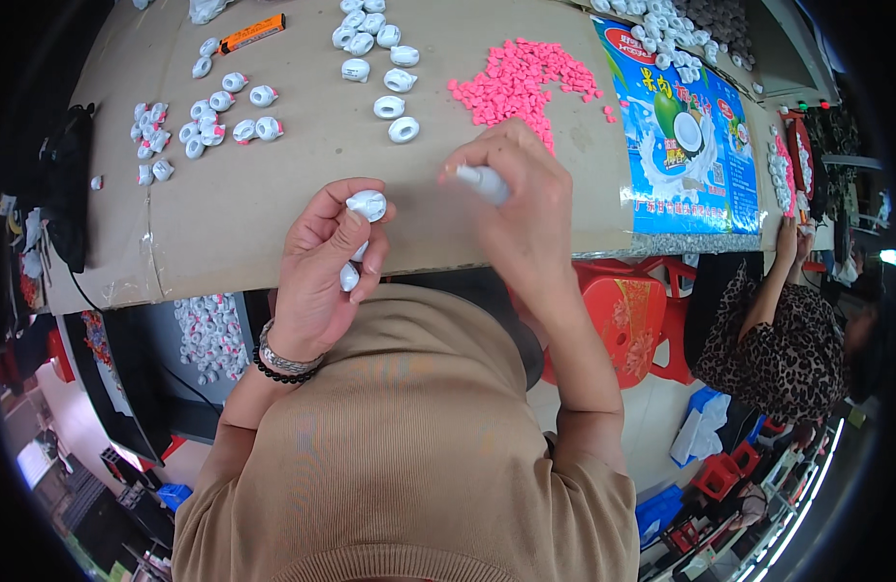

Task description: Glue small pink plastic parts onto white cat-like figurines at a workbench.

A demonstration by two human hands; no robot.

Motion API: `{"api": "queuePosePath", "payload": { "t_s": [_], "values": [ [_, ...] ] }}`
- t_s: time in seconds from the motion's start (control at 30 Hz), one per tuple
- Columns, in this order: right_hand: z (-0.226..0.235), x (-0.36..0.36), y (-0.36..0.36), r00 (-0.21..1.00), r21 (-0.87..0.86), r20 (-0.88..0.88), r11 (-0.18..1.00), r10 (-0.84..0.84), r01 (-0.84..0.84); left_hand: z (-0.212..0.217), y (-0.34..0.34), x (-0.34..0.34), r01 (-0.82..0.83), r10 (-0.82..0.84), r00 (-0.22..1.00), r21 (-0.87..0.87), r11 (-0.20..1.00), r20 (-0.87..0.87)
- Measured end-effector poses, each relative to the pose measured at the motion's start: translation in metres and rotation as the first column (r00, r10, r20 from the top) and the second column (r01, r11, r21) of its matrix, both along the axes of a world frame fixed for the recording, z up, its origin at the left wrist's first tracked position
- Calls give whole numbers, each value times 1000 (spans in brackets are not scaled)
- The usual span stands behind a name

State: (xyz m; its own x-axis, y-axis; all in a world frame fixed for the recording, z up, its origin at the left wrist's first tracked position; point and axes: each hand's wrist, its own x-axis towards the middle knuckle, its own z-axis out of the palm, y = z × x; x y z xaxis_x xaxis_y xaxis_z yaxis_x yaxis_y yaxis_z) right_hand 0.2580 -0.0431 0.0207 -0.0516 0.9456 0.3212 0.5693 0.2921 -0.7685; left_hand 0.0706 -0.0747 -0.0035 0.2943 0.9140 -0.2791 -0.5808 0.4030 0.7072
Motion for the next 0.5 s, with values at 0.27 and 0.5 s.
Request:
{"api": "queuePosePath", "payload": {
  "t_s": [0.27,0.5],
  "values": [
    [0,-30,-18,988,153,-102,983,115,-99,2,-3,4,-28,45,989,118,993,-140],
    [1,-31,-18,976,104,-179,989,120,-102,-2,-5,1,-31,127,949,315,949,-290]
  ]
}}
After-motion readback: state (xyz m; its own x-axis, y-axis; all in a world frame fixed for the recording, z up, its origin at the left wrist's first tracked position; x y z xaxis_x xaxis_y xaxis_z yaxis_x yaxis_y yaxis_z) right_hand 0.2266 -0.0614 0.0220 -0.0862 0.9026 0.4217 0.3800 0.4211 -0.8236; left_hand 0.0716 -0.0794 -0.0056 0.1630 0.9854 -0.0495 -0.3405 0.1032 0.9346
